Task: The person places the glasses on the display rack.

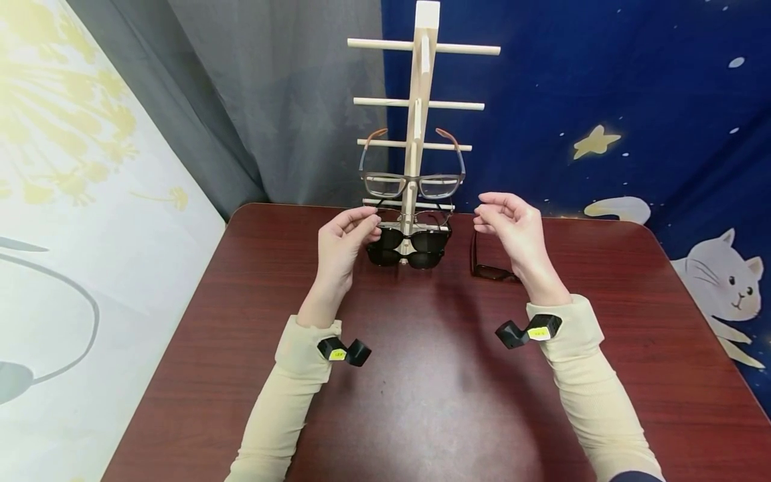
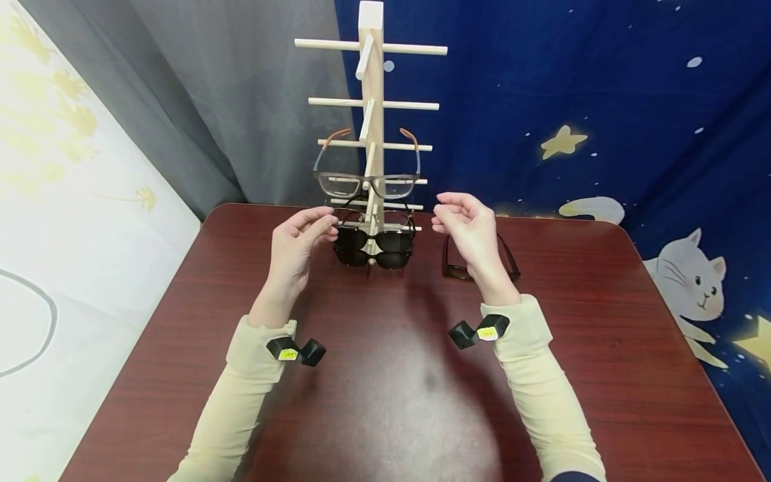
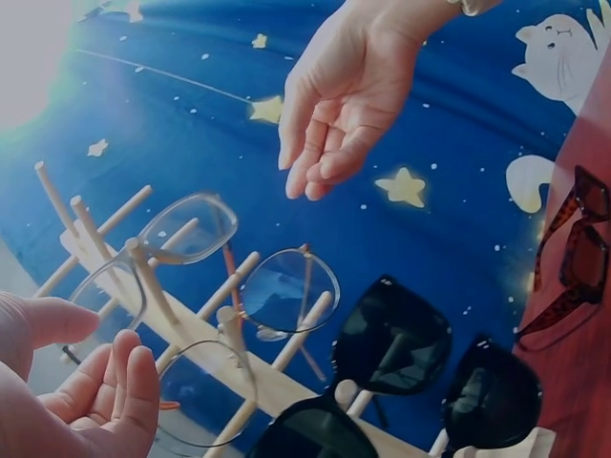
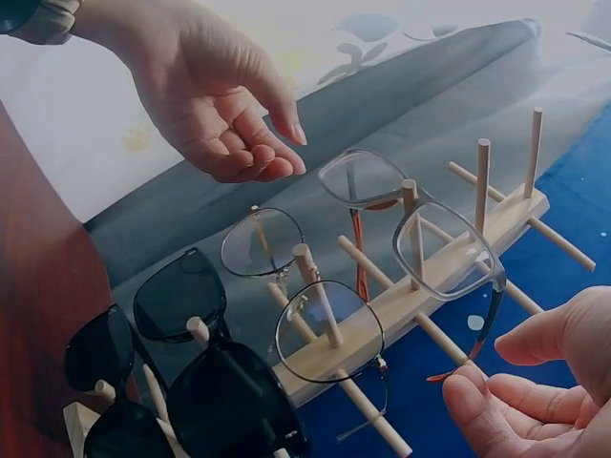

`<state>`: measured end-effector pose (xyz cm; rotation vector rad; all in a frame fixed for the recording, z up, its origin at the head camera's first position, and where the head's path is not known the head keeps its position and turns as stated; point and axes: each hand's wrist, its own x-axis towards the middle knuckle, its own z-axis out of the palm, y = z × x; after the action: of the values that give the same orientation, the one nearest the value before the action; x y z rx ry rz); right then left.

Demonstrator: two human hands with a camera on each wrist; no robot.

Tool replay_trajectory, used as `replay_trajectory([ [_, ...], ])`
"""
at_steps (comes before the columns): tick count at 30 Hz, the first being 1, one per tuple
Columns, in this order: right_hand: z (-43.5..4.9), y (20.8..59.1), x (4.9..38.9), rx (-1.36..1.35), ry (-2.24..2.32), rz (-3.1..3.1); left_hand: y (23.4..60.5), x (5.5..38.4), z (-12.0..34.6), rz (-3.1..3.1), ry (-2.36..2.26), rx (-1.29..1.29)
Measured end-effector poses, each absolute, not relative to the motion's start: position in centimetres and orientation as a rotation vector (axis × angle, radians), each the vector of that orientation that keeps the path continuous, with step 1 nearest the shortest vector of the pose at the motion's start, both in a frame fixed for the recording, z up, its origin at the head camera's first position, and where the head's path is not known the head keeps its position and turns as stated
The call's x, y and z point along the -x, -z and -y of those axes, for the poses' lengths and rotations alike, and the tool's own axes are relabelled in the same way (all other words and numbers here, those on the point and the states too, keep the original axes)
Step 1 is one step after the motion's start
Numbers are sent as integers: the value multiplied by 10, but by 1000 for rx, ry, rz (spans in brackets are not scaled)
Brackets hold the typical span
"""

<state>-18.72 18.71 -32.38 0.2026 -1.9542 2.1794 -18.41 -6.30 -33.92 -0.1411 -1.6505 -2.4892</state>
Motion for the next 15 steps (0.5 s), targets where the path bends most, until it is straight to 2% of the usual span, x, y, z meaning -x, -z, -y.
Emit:
replay_trajectory([
  [15, -199, 346, 175, -156, -2152, 2021, 363, 173, 32, 1796, 2484, 168],
])
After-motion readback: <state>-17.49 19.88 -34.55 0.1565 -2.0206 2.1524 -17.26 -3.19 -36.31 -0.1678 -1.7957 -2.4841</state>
